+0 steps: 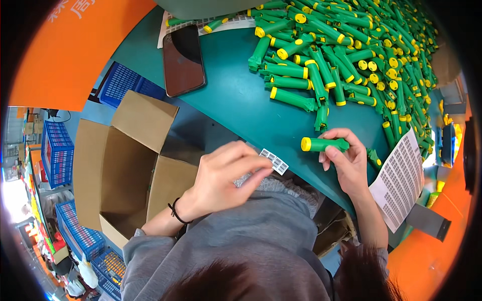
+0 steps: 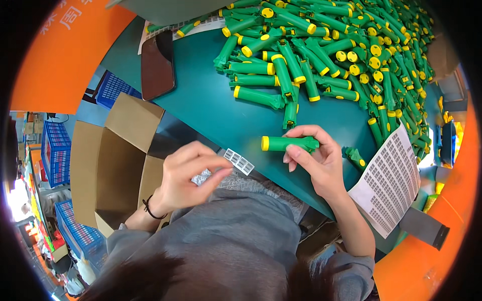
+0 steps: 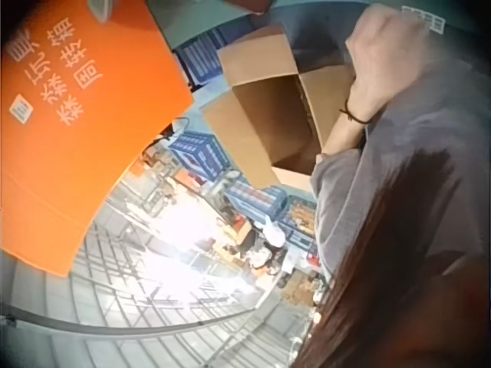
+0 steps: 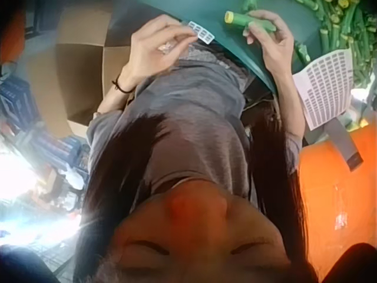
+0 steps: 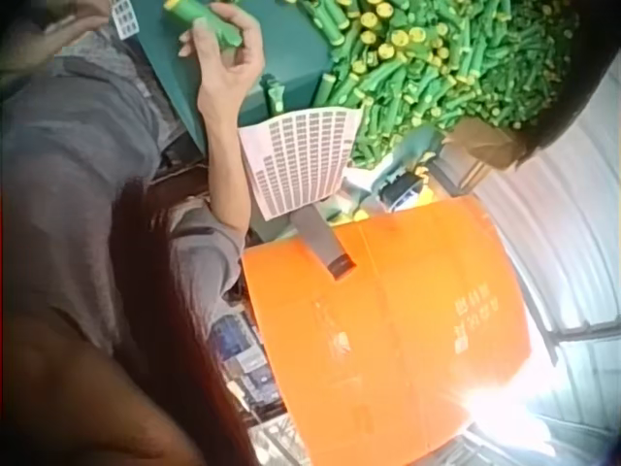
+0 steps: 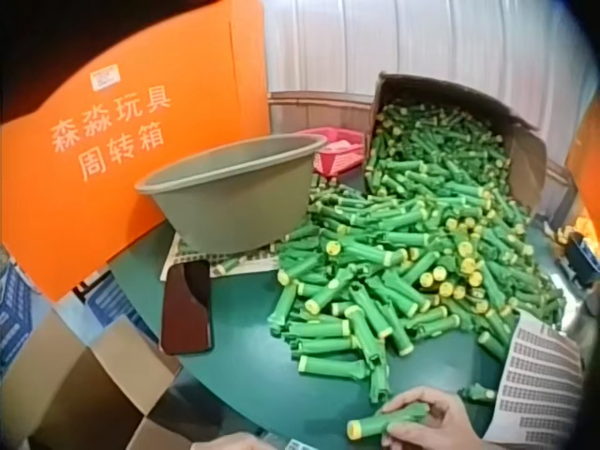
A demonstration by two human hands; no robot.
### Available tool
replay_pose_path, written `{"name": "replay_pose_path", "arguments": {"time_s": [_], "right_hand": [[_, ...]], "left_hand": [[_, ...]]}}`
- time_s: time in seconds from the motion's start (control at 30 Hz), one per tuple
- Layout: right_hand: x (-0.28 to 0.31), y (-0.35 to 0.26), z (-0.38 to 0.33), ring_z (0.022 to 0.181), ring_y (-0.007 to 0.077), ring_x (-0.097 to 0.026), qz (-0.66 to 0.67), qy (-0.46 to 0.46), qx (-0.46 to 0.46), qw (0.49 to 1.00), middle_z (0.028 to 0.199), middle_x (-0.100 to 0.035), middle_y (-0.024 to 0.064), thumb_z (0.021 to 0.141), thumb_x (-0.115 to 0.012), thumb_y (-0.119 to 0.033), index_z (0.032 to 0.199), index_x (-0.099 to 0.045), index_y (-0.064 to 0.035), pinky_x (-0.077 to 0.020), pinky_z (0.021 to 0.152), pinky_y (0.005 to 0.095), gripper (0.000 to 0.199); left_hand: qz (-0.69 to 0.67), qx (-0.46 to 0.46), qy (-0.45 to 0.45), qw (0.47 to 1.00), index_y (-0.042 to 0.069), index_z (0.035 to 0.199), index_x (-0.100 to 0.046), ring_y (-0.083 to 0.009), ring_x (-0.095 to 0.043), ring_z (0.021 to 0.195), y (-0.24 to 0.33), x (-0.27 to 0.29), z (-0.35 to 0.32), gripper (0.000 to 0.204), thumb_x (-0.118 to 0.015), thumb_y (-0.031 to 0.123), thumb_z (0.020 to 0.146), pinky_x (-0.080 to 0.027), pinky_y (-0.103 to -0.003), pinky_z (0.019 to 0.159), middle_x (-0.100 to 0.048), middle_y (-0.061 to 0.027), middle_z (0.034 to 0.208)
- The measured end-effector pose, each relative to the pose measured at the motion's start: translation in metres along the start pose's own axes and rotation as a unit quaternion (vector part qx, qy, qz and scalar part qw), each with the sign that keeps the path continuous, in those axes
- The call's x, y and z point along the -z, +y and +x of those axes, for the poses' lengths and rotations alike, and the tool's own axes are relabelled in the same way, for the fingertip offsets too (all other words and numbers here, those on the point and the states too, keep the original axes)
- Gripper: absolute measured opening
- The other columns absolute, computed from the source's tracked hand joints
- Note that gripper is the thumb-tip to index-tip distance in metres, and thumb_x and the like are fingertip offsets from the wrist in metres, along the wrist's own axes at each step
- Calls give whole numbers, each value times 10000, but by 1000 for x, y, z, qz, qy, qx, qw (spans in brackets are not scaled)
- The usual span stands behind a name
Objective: Peeling small stickers from a sheet and applying them to green cylindrical toy parts at a factory workbench.
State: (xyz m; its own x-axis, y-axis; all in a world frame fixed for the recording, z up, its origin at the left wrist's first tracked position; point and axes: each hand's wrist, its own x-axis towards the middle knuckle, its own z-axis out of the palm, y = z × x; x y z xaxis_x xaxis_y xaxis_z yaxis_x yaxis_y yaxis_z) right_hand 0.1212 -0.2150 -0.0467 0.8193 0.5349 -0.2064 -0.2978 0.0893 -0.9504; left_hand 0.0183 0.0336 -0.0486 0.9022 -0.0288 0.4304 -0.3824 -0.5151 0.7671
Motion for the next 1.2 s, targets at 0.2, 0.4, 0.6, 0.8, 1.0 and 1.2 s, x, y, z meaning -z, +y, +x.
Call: {"name": "replay_pose_path", "arguments": {"time_s": [0.2,0.4,0.6,0.8,1.0,1.2], "right_hand": [[-6,3,1,776,145,-593,-58,-6,72,996,1098,-555,135,852,-666,-17,1102,-564,9,-484,618,240,271],[-5,1,0,782,147,-592,-26,-23,56,998,1103,-550,143,855,-643,1,1098,-561,12,-482,612,241,256],[-6,3,-2,787,147,-594,-34,-28,59,997,1107,-552,147,859,-636,10,1105,-556,10,-485,613,242,258],[-9,5,-1,837,163,-604,-62,-37,91,993,1131,-549,151,871,-627,29,1140,-548,10,-510,669,268,282],[-8,4,-2,866,181,-614,-53,-59,69,994,1166,-548,157,879,-611,37,1171,-541,7,-527,732,291,303],[-6,7,0,912,188,-630,-53,-59,81,994,1197,-548,168,860,-620,67,1176,-549,5,-546,792,308,329]], "left_hand": [[-297,400,-55,866,49,893,-715,9,-406,569,11,-15,-29,84,-756,47,820,-280,-176,493,-567,42,700],[-17,157,65,985,24,927,-702,5,-363,577,15,-16,-28,74,-722,48,861,-263,-184,504,-446,101,657],[-352,436,91,823,-13,1000,-696,-7,-550,724,-9,-15,-38,141,-689,87,900,-426,-167,640,-657,24,834],[-343,403,60,846,-14,994,-695,10,-499,694,-17,-21,-28,143,-685,98,905,-346,-159,591,-658,17,809],[-280,398,11,873,-23,974,-693,17,-471,667,-11,-12,-17,116,-681,71,907,-332,-156,540,-653,19,800],[-51,262,34,963,-6,888,-690,0,-366,600,0,-13,-11,46,-710,18,855,-282,-175,510,-481,61,677]]}}
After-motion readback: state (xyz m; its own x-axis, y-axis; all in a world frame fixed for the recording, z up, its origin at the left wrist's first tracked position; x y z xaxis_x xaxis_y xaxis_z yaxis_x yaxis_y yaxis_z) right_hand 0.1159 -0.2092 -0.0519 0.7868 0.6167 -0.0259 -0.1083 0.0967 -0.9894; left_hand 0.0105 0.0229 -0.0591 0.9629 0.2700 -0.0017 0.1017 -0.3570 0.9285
